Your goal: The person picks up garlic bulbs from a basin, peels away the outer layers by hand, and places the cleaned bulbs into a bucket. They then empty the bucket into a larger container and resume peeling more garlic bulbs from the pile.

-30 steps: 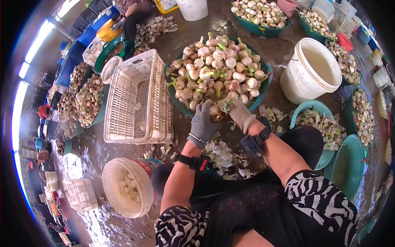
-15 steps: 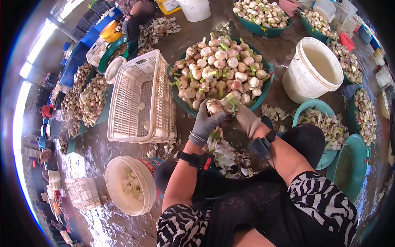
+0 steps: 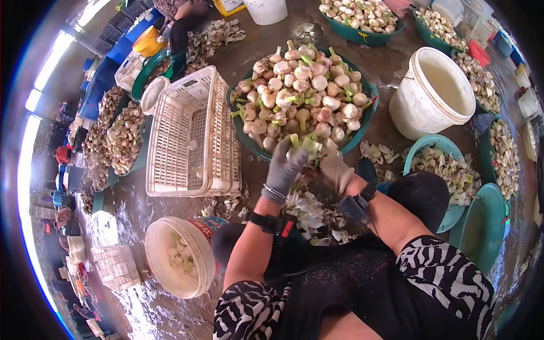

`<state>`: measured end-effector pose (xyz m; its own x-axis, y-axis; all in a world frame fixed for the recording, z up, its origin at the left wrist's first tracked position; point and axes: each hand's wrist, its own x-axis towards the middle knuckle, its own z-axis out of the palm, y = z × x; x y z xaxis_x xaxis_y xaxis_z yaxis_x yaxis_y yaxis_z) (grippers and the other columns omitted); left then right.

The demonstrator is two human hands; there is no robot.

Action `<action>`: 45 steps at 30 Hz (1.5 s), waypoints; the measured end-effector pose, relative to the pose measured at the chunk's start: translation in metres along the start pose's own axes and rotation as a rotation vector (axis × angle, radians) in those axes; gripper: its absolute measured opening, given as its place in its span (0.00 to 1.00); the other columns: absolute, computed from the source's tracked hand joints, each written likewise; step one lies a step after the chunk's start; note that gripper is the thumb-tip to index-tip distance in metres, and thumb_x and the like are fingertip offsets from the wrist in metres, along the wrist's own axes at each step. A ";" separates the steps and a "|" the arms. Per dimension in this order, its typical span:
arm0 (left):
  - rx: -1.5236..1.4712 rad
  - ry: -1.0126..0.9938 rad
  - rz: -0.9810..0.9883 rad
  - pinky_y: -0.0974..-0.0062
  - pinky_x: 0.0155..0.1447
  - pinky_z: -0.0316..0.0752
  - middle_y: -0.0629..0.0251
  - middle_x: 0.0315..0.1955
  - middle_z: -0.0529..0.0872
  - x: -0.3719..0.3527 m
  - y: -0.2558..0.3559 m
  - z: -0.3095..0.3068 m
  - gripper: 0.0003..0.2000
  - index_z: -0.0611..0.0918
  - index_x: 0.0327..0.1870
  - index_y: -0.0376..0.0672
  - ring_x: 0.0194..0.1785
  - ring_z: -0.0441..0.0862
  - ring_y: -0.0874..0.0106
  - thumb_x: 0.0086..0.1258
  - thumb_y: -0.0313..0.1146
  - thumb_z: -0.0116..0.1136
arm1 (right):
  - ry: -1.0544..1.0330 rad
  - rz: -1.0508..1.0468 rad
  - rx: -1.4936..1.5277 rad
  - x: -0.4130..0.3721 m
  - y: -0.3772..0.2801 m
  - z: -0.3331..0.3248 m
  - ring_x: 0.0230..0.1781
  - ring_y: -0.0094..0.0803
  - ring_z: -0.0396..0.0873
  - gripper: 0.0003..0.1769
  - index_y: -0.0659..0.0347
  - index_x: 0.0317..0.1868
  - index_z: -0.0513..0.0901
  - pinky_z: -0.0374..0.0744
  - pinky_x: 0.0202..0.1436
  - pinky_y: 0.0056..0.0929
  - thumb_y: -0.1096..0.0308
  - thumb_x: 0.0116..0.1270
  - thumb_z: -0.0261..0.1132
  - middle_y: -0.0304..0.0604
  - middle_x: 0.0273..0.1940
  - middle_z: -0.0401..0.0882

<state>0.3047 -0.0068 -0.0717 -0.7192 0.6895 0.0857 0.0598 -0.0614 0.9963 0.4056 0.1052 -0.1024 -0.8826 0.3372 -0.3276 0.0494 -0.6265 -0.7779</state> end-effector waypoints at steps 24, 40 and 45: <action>-1.004 0.132 -0.470 0.60 0.54 0.78 0.52 0.46 0.80 0.025 0.026 -0.021 0.17 0.73 0.51 0.35 0.49 0.80 0.60 0.76 0.40 0.37 | -0.106 -0.446 -0.514 0.009 -0.019 0.016 0.42 0.25 0.74 0.28 0.63 0.60 0.68 0.75 0.49 0.24 0.67 0.61 0.66 0.43 0.42 0.77; -0.318 0.269 -0.302 0.84 0.35 0.68 0.73 0.32 0.80 0.061 0.018 -0.026 0.11 0.79 0.47 0.38 0.31 0.73 0.82 0.68 0.33 0.55 | 0.410 -0.607 -1.249 0.074 -0.160 -0.016 0.44 0.30 0.76 0.19 0.57 0.55 0.74 0.75 0.49 0.29 0.62 0.66 0.59 0.41 0.44 0.77; -0.256 0.252 -0.250 0.86 0.33 0.67 0.75 0.31 0.79 0.073 0.011 -0.028 0.11 0.79 0.46 0.37 0.30 0.71 0.84 0.66 0.31 0.56 | 0.246 -0.294 -1.334 0.163 -0.072 -0.004 0.52 0.55 0.73 0.30 0.51 0.64 0.68 0.72 0.55 0.46 0.66 0.58 0.61 0.59 0.51 0.76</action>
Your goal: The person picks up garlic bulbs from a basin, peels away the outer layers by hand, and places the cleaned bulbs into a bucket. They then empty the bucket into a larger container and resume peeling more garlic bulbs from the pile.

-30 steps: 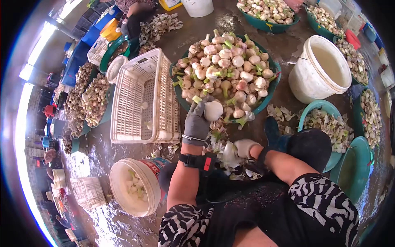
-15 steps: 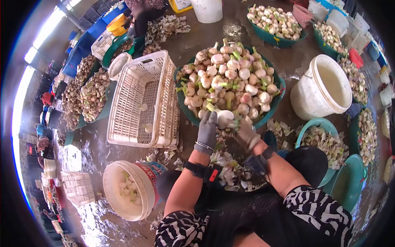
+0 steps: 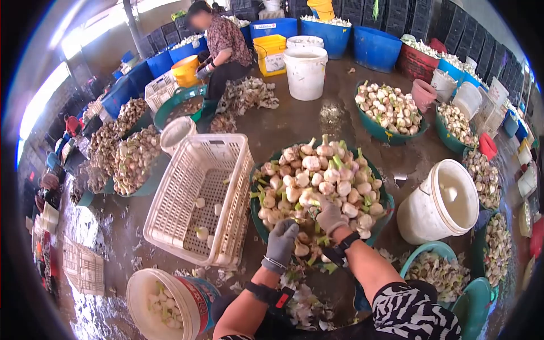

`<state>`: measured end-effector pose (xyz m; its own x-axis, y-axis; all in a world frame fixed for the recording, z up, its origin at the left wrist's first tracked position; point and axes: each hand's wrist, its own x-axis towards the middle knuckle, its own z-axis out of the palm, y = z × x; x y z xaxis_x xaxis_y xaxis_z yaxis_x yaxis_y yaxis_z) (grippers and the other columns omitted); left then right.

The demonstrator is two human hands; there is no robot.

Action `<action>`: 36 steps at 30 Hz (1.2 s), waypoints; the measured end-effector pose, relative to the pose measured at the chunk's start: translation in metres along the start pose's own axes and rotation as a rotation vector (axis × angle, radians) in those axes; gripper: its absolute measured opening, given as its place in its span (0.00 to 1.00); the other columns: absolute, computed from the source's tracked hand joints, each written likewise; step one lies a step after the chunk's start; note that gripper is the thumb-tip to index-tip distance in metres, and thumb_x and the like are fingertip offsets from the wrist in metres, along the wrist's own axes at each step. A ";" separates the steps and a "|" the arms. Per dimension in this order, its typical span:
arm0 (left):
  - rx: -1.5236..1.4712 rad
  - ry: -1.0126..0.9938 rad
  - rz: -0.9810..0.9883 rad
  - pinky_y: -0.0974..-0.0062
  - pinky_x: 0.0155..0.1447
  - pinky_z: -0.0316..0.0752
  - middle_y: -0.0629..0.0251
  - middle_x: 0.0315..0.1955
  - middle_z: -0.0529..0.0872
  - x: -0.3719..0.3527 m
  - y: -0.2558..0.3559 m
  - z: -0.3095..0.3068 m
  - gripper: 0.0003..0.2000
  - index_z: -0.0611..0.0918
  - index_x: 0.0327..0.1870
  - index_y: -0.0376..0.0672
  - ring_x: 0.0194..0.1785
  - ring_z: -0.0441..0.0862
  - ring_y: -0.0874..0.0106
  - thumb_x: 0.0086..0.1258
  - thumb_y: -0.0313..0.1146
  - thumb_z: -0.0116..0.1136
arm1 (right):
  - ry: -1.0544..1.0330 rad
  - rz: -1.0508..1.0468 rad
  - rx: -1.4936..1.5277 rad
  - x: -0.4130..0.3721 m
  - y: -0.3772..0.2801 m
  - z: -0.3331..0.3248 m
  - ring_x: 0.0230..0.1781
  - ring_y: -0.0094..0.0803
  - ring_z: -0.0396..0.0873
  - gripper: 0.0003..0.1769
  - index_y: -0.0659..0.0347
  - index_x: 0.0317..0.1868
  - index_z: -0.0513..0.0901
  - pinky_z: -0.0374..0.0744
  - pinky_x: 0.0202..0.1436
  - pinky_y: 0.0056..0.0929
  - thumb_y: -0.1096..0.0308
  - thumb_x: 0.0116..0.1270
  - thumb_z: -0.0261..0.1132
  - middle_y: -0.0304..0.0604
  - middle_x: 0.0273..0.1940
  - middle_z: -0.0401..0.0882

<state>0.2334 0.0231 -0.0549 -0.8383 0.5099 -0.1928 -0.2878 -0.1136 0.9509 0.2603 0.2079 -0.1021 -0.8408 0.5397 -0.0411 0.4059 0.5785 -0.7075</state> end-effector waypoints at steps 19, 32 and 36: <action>0.687 -0.208 0.318 0.67 0.52 0.73 0.51 0.43 0.81 -0.017 0.002 -0.005 0.26 0.76 0.52 0.38 0.47 0.79 0.60 0.52 0.37 0.70 | -0.128 0.115 0.935 -0.094 -0.018 0.004 0.23 0.18 0.71 0.11 0.59 0.34 0.81 0.70 0.24 0.22 0.60 0.67 0.61 0.31 0.25 0.75; -0.394 -0.219 -0.405 0.77 0.31 0.75 0.70 0.33 0.81 -0.036 -0.011 -0.004 0.18 0.75 0.50 0.45 0.32 0.79 0.76 0.70 0.49 0.50 | 0.283 -0.122 0.060 -0.125 0.033 0.036 0.39 0.39 0.78 0.13 0.63 0.44 0.79 0.76 0.47 0.34 0.68 0.60 0.62 0.46 0.37 0.80; 0.060 -0.322 -0.169 0.85 0.22 0.67 0.68 0.31 0.83 -0.055 0.016 0.006 0.19 0.76 0.48 0.42 0.23 0.77 0.82 0.69 0.49 0.53 | 0.145 -0.376 -0.260 -0.125 0.019 0.009 0.41 0.50 0.78 0.16 0.67 0.44 0.78 0.76 0.49 0.39 0.73 0.53 0.62 0.57 0.39 0.79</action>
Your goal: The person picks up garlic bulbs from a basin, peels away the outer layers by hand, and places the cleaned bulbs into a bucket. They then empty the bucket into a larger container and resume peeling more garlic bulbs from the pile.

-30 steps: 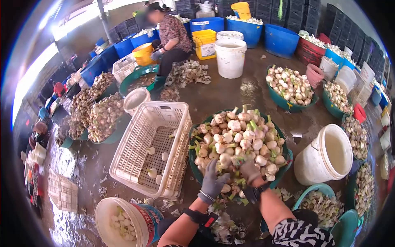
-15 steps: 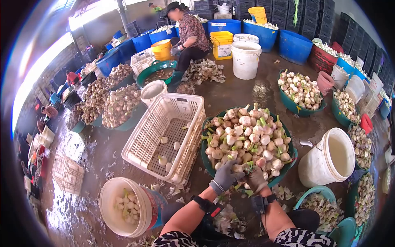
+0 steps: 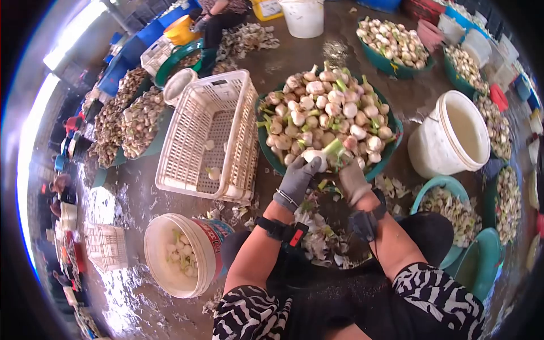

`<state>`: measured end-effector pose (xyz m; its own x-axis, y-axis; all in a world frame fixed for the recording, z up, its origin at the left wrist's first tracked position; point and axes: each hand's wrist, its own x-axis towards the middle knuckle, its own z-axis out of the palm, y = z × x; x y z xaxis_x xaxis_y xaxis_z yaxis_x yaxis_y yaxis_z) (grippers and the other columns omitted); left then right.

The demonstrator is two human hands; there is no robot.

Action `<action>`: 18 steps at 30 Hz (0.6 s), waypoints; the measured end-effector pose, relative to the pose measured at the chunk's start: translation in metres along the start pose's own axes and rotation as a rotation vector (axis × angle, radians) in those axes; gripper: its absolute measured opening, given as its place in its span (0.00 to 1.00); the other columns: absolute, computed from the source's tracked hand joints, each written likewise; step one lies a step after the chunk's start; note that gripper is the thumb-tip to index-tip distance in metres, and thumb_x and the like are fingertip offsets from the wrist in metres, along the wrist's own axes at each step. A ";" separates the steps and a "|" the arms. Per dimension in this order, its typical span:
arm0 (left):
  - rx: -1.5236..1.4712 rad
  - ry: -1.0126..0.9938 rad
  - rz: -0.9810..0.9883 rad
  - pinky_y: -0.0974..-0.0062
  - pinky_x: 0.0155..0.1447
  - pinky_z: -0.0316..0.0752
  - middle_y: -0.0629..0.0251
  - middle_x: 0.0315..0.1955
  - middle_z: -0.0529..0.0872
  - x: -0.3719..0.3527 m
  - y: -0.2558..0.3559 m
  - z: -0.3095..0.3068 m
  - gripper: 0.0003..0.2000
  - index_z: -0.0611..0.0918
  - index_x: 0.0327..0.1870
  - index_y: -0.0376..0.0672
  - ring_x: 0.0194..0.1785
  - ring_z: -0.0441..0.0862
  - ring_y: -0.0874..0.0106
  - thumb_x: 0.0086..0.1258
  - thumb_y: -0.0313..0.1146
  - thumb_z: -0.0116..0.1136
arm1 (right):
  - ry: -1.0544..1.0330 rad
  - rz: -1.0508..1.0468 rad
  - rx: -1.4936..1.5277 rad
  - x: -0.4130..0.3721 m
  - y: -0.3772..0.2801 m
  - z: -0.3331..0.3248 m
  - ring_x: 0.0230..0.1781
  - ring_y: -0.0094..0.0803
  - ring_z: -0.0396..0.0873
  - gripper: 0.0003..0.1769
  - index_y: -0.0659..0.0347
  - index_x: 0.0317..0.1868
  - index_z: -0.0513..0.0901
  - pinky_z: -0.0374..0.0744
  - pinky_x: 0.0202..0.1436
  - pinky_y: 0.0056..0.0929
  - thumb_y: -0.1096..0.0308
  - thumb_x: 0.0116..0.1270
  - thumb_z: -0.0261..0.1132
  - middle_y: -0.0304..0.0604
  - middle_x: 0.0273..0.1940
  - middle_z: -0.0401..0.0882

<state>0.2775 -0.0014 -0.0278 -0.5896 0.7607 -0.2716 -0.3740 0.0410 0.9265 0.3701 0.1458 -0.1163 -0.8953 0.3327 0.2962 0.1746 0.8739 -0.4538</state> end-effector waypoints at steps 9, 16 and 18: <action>0.096 0.089 0.114 0.80 0.36 0.73 0.68 0.34 0.82 0.018 -0.024 -0.022 0.24 0.75 0.49 0.37 0.34 0.78 0.77 0.70 0.53 0.48 | 0.053 0.233 0.967 0.008 -0.016 0.018 0.44 0.31 0.79 0.16 0.57 0.54 0.75 0.79 0.41 0.30 0.67 0.65 0.59 0.38 0.45 0.80; -0.006 0.088 -0.161 0.77 0.39 0.75 0.67 0.28 0.81 0.011 0.011 -0.023 0.24 0.79 0.45 0.36 0.31 0.78 0.76 0.69 0.53 0.51 | -0.045 0.586 1.562 0.004 -0.033 0.009 0.31 0.26 0.76 0.11 0.59 0.47 0.76 0.78 0.35 0.26 0.65 0.67 0.58 0.38 0.38 0.79; -0.064 0.098 -0.175 0.75 0.39 0.76 0.67 0.25 0.82 0.031 -0.007 -0.040 0.27 0.79 0.44 0.35 0.29 0.79 0.73 0.69 0.56 0.49 | -0.105 0.625 1.703 0.012 -0.041 0.001 0.32 0.27 0.78 0.10 0.61 0.46 0.77 0.77 0.33 0.26 0.68 0.66 0.59 0.39 0.37 0.79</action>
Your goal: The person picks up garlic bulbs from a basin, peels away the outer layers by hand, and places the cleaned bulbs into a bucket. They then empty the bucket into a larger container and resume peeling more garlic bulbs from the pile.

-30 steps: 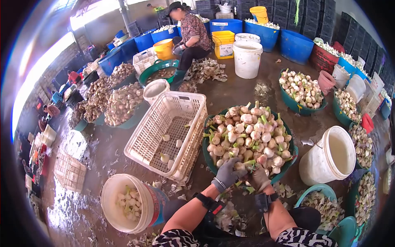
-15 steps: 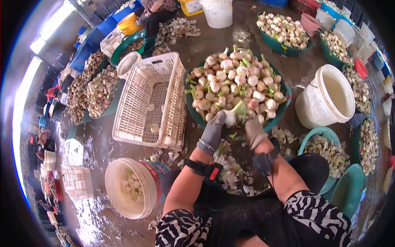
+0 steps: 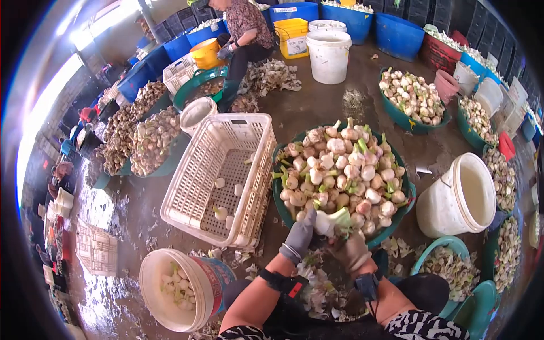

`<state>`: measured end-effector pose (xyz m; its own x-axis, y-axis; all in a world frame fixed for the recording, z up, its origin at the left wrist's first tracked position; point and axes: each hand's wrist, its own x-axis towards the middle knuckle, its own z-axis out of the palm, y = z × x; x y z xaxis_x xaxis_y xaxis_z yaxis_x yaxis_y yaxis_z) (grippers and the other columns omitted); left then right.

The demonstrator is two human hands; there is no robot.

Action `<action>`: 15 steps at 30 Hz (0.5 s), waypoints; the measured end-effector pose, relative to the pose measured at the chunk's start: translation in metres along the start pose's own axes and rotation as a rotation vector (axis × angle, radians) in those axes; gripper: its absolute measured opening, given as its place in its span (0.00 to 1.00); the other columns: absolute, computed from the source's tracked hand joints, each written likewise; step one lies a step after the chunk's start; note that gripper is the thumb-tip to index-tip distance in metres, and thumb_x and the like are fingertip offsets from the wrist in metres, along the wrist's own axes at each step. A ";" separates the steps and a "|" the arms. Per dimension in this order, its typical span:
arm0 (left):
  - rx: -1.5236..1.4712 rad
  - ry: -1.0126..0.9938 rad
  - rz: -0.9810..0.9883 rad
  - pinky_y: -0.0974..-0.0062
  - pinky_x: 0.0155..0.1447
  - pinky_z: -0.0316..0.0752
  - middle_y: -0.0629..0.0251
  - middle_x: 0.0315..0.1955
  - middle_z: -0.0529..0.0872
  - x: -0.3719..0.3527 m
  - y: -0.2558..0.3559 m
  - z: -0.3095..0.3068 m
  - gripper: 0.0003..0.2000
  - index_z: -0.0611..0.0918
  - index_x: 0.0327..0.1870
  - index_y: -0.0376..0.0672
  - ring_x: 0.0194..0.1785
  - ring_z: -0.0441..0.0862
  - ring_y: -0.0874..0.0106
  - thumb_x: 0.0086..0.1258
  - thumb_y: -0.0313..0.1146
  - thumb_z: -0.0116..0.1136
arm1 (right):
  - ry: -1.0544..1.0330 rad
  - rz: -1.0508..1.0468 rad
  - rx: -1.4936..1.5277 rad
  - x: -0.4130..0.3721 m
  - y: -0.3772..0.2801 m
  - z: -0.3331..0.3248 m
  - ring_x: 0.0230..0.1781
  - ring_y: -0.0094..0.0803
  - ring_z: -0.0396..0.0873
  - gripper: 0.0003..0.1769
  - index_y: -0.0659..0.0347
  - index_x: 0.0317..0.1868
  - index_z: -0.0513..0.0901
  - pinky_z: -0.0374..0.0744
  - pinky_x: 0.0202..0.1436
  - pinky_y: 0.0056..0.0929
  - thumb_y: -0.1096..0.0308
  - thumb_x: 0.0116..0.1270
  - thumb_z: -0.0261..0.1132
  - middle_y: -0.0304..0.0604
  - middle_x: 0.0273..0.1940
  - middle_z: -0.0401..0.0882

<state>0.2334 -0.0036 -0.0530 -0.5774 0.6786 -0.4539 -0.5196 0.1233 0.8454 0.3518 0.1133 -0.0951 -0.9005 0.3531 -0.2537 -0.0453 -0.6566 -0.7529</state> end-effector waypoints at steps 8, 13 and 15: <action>0.709 0.149 0.533 0.73 0.45 0.76 0.59 0.40 0.79 0.009 -0.005 0.003 0.18 0.74 0.50 0.37 0.43 0.79 0.66 0.62 0.34 0.63 | 0.064 -0.268 -1.015 0.002 -0.006 0.008 0.36 0.44 0.79 0.14 0.63 0.47 0.77 0.78 0.37 0.35 0.68 0.61 0.61 0.51 0.40 0.80; -0.314 -0.031 0.150 0.71 0.45 0.80 0.62 0.42 0.80 0.007 -0.004 -0.003 0.12 0.74 0.49 0.38 0.42 0.81 0.70 0.73 0.35 0.47 | 0.187 -0.153 -1.072 0.022 0.029 -0.037 0.39 0.54 0.79 0.16 0.63 0.39 0.79 0.76 0.43 0.46 0.59 0.55 0.64 0.59 0.37 0.80; -0.420 -0.026 0.154 0.68 0.48 0.79 0.60 0.44 0.80 0.002 0.004 -0.002 0.15 0.74 0.50 0.36 0.43 0.80 0.66 0.74 0.39 0.44 | -0.016 0.024 -1.190 -0.002 0.060 -0.033 0.39 0.55 0.78 0.14 0.61 0.38 0.79 0.75 0.44 0.46 0.62 0.55 0.62 0.58 0.34 0.80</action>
<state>0.2288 -0.0033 -0.0515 -0.6546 0.6847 -0.3203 -0.6427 -0.2812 0.7126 0.3648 0.0950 -0.1600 -0.9012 0.3356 -0.2743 0.3941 0.3714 -0.8407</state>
